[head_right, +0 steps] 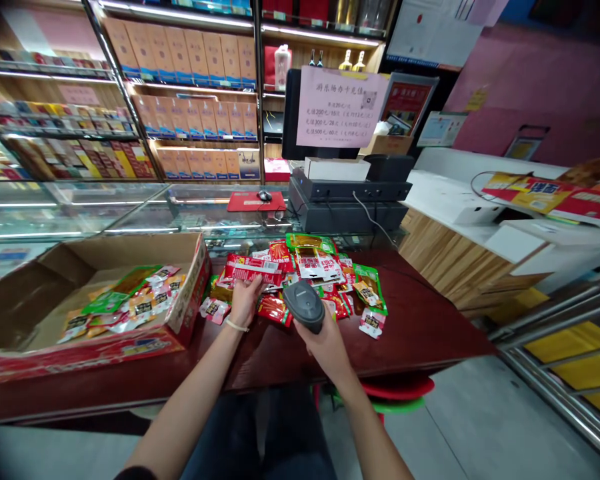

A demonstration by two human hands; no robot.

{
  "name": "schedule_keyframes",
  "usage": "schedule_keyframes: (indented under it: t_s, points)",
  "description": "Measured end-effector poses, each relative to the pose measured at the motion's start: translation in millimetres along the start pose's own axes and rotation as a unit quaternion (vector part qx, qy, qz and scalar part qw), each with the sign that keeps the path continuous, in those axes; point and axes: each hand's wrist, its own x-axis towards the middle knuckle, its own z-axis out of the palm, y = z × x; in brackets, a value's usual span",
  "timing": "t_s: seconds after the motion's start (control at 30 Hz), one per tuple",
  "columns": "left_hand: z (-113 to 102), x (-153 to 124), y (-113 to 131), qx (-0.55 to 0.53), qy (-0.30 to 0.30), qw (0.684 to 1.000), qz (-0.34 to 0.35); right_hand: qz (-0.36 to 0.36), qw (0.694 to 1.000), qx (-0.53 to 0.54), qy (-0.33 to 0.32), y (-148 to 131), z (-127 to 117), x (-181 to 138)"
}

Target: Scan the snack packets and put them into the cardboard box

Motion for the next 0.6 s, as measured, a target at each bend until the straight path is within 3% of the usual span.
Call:
schedule_keyframes:
  t_s: [0.1, 0.2, 0.3, 0.37, 0.47, 0.6]
  points:
    - [3.9, -1.8, 2.0, 0.012, 0.004, 1.0, 0.022, 0.014, 1.0, 0.009, -0.01, -6.3, -5.0, -2.5]
    - [14.8, -10.8, 20.0, 0.069, -0.014, 0.993, 0.091, 0.021, 1.0, -0.001, 0.01, -15.8, -11.2, -2.2]
    - [25.3, -26.2, 63.4, 0.165, -0.021, 0.967, 0.192, 0.025, 0.999, -0.018, 0.022, -23.4, -14.7, -1.3]
    - [25.5, -35.7, 103.6, 0.253, -0.014, 0.933, 0.257, 0.015, 1.0, -0.018, 0.021, -25.0, -13.7, -0.8]
    - [6.4, -42.0, 167.0, 0.374, -0.006, 0.868, 0.326, -0.011, 1.0, 0.003, 0.013, -21.5, -6.2, 1.0]
    - [-55.3, -36.6, 233.5, 0.532, 0.094, 0.774, 0.331, -0.017, 1.0, 0.024, -0.002, -14.7, 10.7, 4.8]
